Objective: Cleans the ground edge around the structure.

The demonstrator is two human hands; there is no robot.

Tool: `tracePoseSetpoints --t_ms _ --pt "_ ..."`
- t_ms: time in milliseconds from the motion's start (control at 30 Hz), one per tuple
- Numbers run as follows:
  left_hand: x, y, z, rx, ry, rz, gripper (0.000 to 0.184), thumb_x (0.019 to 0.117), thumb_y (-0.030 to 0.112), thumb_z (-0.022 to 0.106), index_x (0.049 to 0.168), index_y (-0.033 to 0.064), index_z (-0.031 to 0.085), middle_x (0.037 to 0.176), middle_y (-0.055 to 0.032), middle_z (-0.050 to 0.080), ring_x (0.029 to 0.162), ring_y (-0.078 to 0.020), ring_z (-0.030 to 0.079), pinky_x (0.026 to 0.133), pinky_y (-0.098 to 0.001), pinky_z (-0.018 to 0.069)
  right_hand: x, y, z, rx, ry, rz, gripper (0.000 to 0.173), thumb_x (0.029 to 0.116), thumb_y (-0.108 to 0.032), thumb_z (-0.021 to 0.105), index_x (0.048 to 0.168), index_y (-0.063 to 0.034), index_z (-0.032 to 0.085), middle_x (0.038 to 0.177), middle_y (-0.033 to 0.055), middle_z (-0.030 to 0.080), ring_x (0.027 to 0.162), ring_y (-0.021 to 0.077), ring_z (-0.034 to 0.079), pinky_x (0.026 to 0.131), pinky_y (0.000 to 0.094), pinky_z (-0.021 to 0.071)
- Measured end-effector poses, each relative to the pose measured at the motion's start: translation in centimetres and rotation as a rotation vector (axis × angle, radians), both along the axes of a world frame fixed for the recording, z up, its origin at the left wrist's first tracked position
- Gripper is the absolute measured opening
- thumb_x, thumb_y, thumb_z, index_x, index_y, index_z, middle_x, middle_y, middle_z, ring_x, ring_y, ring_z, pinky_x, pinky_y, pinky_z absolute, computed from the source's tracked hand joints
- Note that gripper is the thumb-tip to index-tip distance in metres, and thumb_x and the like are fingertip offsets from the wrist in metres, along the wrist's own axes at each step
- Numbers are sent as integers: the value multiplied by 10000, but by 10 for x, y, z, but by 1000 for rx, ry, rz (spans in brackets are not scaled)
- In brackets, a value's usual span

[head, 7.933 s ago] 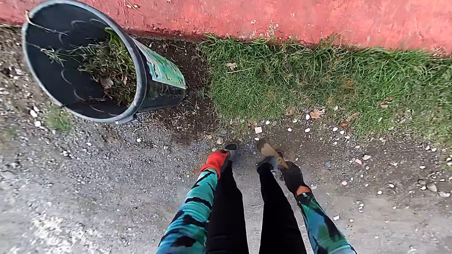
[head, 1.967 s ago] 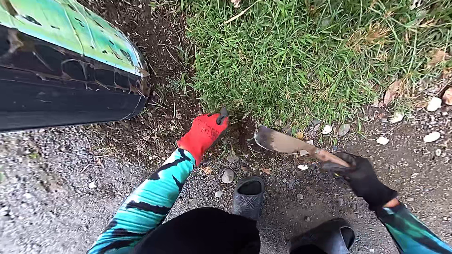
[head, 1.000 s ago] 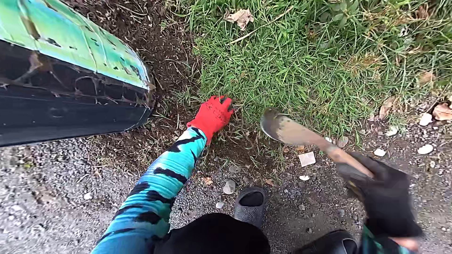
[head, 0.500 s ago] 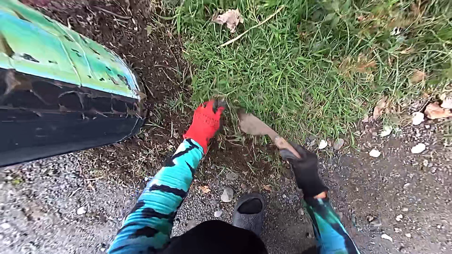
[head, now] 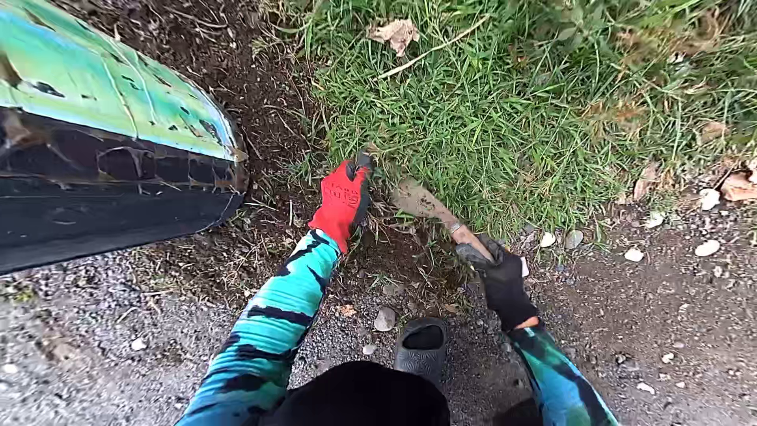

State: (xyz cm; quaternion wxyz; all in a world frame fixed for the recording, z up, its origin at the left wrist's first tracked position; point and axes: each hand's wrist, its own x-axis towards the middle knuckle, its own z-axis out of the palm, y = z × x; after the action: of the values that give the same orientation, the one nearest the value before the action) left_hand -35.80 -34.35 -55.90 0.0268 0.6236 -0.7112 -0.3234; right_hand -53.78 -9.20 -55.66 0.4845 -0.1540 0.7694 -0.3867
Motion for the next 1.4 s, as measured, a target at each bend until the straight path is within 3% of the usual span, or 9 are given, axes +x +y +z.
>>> tracePoseSetpoints --t_ms 200,367,600,733,900,1067,1200,1267,1400 --pt "6 -6 -1 -19 50 115 538 1108 415 382 1171 -57 633 1044 -275 666 1016 -406 658 903 -627 486 -24 22 0 -30 -147 -5 413 908 -170 734 1268 10 641 863 69 699 605 121 628 549 312 569" --pt "13 0 21 -72 86 148 532 1094 444 413 1172 -35 631 1025 -250 660 982 -377 655 866 -620 499 48 -59 0 -73 23 66 497 913 -396 759 1294 -85 687 920 110 727 729 194 680 708 429 590" --pt "73 9 31 -146 13 262 531 1063 481 480 1255 -1 591 1139 -274 650 1074 -432 643 900 -661 496 -49 53 33 38 -19 49 502 863 -265 792 1287 -26 668 891 41 730 589 100 638 515 296 569" --pt "40 -1 37 -67 -63 254 535 1058 463 495 1284 -11 600 1184 -279 653 1130 -418 636 969 -641 472 23 -32 18 -16 29 183 417 945 -273 734 1253 -1 665 877 118 707 685 182 668 644 393 592" --pt "17 -21 42 -272 -223 -126 743 973 729 396 1596 327 374 1691 -186 234 1525 -468 265 1139 -728 291 82 -119 45 -59 206 543 568 976 -528 632 1428 -187 593 1067 160 741 967 347 718 840 615 558" --pt "-9 -23 25 -187 -340 -414 772 939 817 344 1620 473 230 1744 -141 10 1569 -507 12 1050 -881 208 -8 3 39 -67 -105 43 529 888 -273 765 1341 -33 635 898 66 719 595 132 641 505 320 572" --pt "-4 -43 -7 -295 -302 -552 512 1036 561 495 1402 226 621 1509 -258 504 1420 -557 399 1060 -811 308 -36 70 61 2 -44 -195 565 852 -246 757 1343 -7 611 791 17 715 499 104 626 405 278 542" --pt "-16 -58 -1 -205 -307 -530 522 1074 455 464 1353 44 622 1416 -315 563 1379 -549 460 1098 -745 336 -32 73 68 -28 26 -255 569 843 -232 763 1333 9 603 803 5 723 516 98 647 414 275 560" --pt "-37 -67 11 -74 -331 -326 584 1097 447 356 1356 -27 579 1343 -343 590 1324 -530 521 1048 -716 394 1 -5 33 -48 218 -108 523 872 -264 779 1291 21 650 965 111 723 710 142 686 640 358 613"
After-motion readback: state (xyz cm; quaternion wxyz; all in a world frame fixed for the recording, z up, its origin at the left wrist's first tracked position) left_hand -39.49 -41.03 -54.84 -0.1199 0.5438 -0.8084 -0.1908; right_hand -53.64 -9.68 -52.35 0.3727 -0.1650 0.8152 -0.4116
